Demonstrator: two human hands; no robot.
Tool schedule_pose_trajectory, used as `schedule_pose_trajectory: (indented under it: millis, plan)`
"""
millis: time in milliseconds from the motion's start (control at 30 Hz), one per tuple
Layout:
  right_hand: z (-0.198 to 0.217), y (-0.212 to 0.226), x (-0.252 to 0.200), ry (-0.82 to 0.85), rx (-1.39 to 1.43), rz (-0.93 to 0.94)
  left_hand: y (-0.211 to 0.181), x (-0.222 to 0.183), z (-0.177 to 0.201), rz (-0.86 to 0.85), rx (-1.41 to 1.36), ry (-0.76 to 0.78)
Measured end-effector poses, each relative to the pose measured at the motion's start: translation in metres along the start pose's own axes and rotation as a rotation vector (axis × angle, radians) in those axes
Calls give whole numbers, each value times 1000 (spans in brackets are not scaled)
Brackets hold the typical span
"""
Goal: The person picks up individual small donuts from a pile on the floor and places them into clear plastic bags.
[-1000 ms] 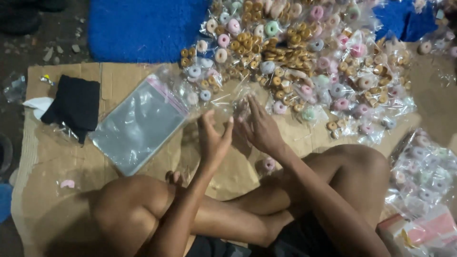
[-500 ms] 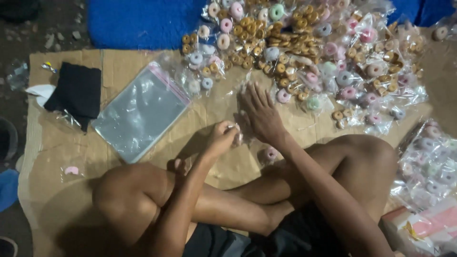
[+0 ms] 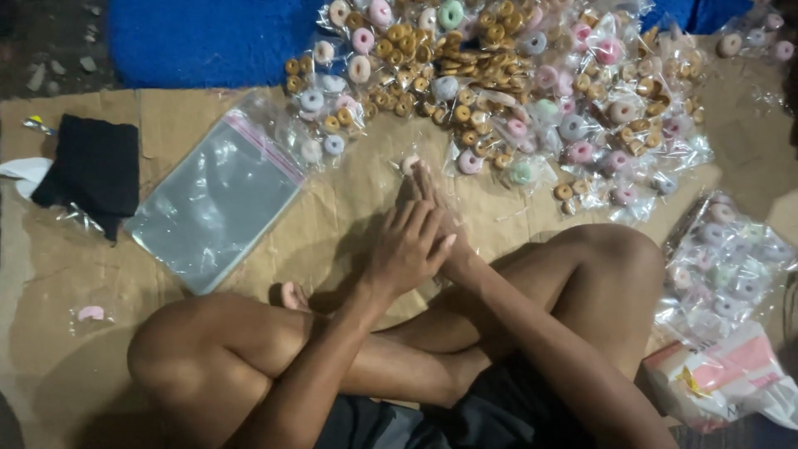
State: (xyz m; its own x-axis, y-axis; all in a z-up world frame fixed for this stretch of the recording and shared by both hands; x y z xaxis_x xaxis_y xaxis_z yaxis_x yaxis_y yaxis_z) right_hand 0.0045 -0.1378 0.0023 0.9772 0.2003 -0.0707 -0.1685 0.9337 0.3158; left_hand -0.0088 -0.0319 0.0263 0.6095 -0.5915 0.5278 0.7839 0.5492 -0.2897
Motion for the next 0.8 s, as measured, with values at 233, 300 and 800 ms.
schedule_pose_trajectory:
  millis: [233, 300, 800]
  plan:
    - [-18, 11, 10, -16, -290, -14, 17, 1, -13, 107, -208, 90]
    - [-16, 21, 10, -236, -1281, -33, 15, -2, -22, 20, -194, 64]
    - [17, 14, 30, -73, -25, 236, 15, 3, 36, 366, -112, -512]
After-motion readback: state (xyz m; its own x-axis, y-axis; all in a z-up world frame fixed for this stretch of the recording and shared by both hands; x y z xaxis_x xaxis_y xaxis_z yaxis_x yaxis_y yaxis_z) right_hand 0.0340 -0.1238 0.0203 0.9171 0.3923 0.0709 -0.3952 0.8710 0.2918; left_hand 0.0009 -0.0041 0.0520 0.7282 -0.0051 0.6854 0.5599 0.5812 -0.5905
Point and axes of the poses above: each hand's wrist, its own x-axis towards the middle knuckle, its own z-axis out of the back of the hand, y = z × x, the point moved 2 cm from there along x, towards the middle knuckle, and after that the axes turned 11 degrees about -z, right-handed, at the moved point
